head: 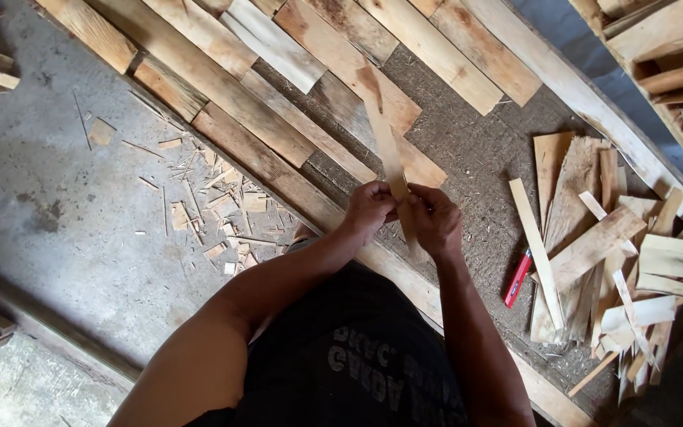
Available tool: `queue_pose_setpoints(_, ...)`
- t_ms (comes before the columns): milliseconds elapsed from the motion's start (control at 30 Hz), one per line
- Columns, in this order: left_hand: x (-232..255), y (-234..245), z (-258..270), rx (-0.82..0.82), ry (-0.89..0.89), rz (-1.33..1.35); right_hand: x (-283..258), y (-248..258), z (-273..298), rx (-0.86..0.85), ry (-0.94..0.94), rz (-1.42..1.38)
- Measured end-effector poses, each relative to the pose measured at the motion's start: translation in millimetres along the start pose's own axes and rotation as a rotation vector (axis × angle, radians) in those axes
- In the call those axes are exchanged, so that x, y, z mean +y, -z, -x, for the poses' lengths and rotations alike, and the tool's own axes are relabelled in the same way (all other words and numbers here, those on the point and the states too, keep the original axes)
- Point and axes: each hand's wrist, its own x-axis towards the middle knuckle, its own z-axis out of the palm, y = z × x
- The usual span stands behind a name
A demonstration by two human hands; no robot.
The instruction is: Fitting thin wood planks together and trimming them with a utility knife to match the pattern.
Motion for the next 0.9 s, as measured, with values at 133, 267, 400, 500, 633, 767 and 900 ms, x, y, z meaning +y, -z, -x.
queue_pose_setpoints(133, 24.8, -1.7, 6.4, 0.038, -0.028, 0.036, -10.5, -0.5, 12.0, -0.055, -0.016, 0.028)
queue_pose_setpoints(267, 29.4, -1.9, 5.5, 0.000, -0.090, -0.071, 10.4, -2.4, 18.7, -0.085, -0.102, 0.046)
queue_pose_setpoints(400, 14.7, -12.4, -14.5, 0.007, -0.242, -0.238, 41.6, -0.5, 30.6, -0.088, -0.095, -0.139)
queue_pose_setpoints(500, 38.7, -37.5, -13.1, -0.045, -0.315, -0.516, 47.3, 21.9, 42.2, 0.012, -0.121, -0.041)
queue_pose_setpoints(633, 67.3, -55.6, 11.6, -0.173, -0.543, -1.015, 126.7, 79.2, 68.4, 0.419, -0.101, 0.388)
queue_pose_setpoints(767, 72.3, -74.1, 29.0, -0.446, -0.662, -1.683, 171.4, 130.7, 96.0, 0.522, -0.296, 0.835)
queue_pose_setpoints(900, 45.4, -72.0, 24.4, -0.671, -0.646, -2.051, 199.9, 151.8, 97.2, 0.386, -0.482, 0.783)
